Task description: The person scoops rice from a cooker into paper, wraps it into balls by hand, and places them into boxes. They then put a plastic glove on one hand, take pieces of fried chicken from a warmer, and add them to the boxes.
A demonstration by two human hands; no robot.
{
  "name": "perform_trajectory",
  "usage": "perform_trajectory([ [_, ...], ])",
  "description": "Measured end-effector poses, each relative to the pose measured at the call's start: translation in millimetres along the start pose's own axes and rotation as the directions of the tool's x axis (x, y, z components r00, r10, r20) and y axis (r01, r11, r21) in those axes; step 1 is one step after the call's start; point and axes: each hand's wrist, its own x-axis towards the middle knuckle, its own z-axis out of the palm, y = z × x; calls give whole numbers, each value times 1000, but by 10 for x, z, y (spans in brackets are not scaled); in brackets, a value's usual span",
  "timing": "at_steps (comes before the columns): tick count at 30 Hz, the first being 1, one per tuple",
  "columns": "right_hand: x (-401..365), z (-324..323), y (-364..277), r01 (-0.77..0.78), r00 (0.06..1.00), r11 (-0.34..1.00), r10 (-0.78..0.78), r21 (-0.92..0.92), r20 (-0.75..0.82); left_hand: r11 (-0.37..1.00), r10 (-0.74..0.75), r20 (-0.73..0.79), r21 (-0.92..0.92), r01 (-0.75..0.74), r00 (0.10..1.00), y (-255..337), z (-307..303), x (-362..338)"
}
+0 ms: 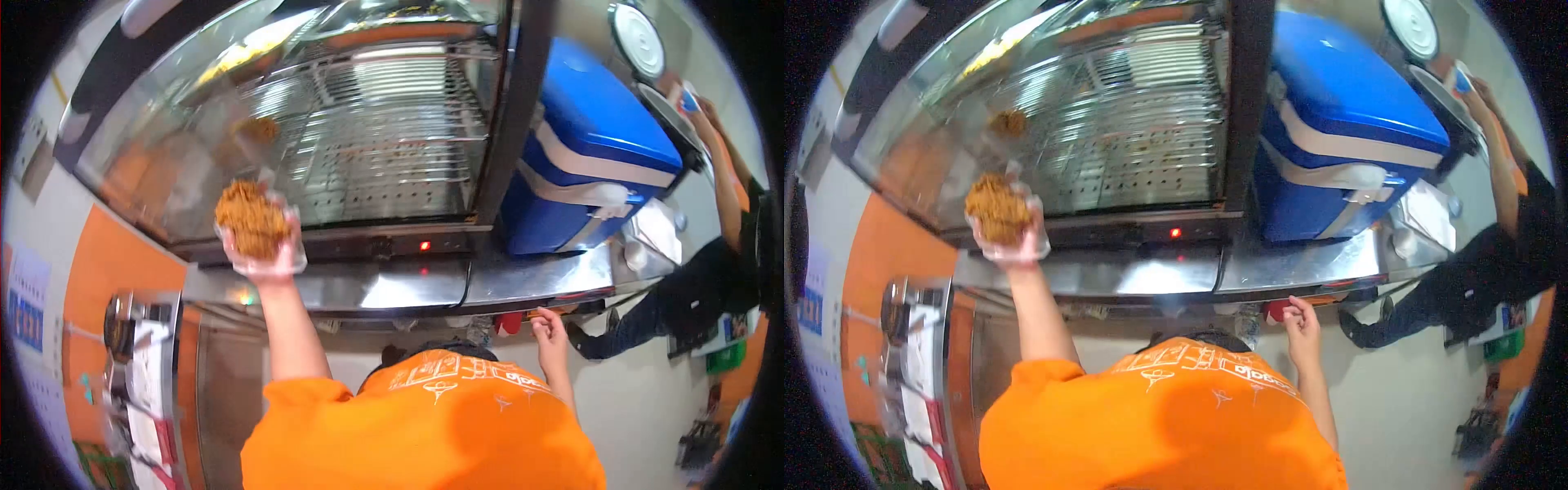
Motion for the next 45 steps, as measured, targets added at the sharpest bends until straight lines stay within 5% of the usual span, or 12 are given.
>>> perform_trajectory([
  [6,-114,226,284,-22,976,999,28,-33,215,984,164,-144,96,-151,976,150,-115,50],
  [12,-102,102,112,21,994,992,-7,-125,107,993,107,-56,50,-105,993,46,-89,119],
  [21,-387,-29,458,-56,996,991,63,-120,56,986,-129,-90,-114,119,987,-703,91,127],
  [24,-351,-16,491,5,999,975,7,-220,52,943,-233,226,-186,277,946,-1085,249,233],
  [30,-425,-164,159,79,996,957,-90,-278,-27,908,-371,169,-139,395,913,-1754,425,321],
  [40,-1087,-297,359,-163,982,968,142,-189,-123,826,-423,242,-293,481,873,-1976,713,208],
  [45,-1018,-177,302,-133,991,965,131,-226,-25,720,-491,185,-464,516,852,-1765,705,-214],
])
